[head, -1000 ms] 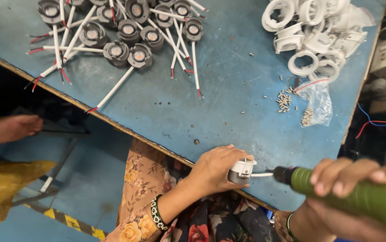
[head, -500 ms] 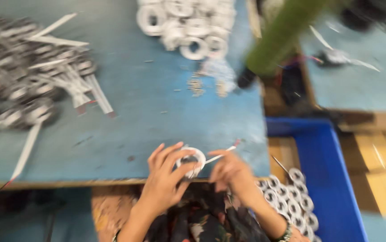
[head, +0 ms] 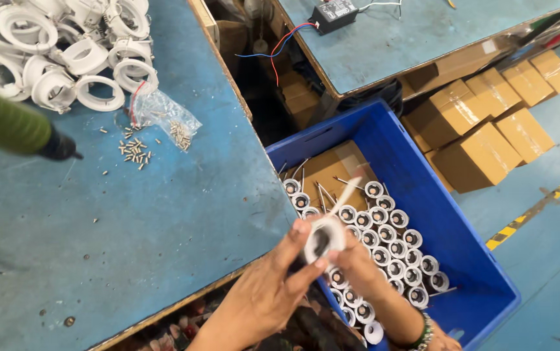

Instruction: The person assembles small electronic components by inserting a black circular unit into a white plastic housing, securing it with screws using a green power drill, and placing the finished units into a blue bin.

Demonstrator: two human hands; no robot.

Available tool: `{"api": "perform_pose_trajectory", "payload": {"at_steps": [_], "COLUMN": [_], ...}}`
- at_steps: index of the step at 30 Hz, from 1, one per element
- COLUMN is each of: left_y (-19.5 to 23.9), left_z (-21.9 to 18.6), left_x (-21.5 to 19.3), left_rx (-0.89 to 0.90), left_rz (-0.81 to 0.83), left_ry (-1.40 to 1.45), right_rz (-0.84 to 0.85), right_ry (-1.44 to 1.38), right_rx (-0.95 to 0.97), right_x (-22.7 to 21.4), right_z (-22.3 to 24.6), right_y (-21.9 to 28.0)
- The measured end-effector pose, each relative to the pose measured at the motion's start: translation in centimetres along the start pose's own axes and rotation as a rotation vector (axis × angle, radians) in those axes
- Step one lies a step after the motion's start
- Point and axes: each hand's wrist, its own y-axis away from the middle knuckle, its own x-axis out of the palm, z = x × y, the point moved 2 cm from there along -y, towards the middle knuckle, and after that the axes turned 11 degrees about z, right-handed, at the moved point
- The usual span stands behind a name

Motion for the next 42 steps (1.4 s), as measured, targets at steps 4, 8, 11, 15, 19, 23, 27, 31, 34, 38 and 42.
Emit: {"api": "perform_pose_trajectory", "payload": {"at_steps": [4,8,11,15,19,23,27,31,34,38,42], "left_y": [-1.3,-1.7,-1.8,-0.9,-0.2,0.3,0.7,0.3,0.0,-0.2,-0.1], "left_z": [2.2,4.4,5.6,7.1,7.9,8.4,8.4,8.2,8.1,7.9,7.4], "left_x": [-0.6,0.6,2.4,4.3,5.3,6.1,6.0,5.7,5.3,5.0,4.6], "left_rx": [-0.269,-0.43,-0.457,-0.483,-0.486,-0.507,-0.523,-0.509,-0.475,-0.45,-0.478], "left_rz": [0.022,0.053,0.128,0.195,0.156,0.124,0.177,0.162,0.151,0.16,0.232], "left_ry": [-0.118,-0.248,-0.418,-0.582,-0.634,-0.665,-0.646,-0.657,-0.666,-0.622,-0.497], "right_rz": [-0.446,-0.615,-0.669,-0.496,-0.245,-0.146,-0.112,-0.063,-0.069,-0.115,-0.238], "right_ry": [0.24,0.723,1.164,1.158,1.208,1.149,1.234,1.265,1.272,1.282,1.103], "right_rx": [-0.091,-0.175,-0.008,0.271,0.597,0.683,0.721,0.791,0.846,0.829,0.724], "right_x": [-9.4,-18.3,-23.5,-28.0,-28.6,-28.3,-28.6,-29.2,-29.0,-28.2,-26.0], "right_z": [1.1,-4.2,-10.9,-17.9,-21.6,-24.6,-27.6,-28.5,-28.3,-26.9,-23.8], "right_y": [-1.7,-6.4,-9.1,-11.2,-13.0,-14.0,-14.2,-13.8,-13.3,-12.7,-13.9]}}
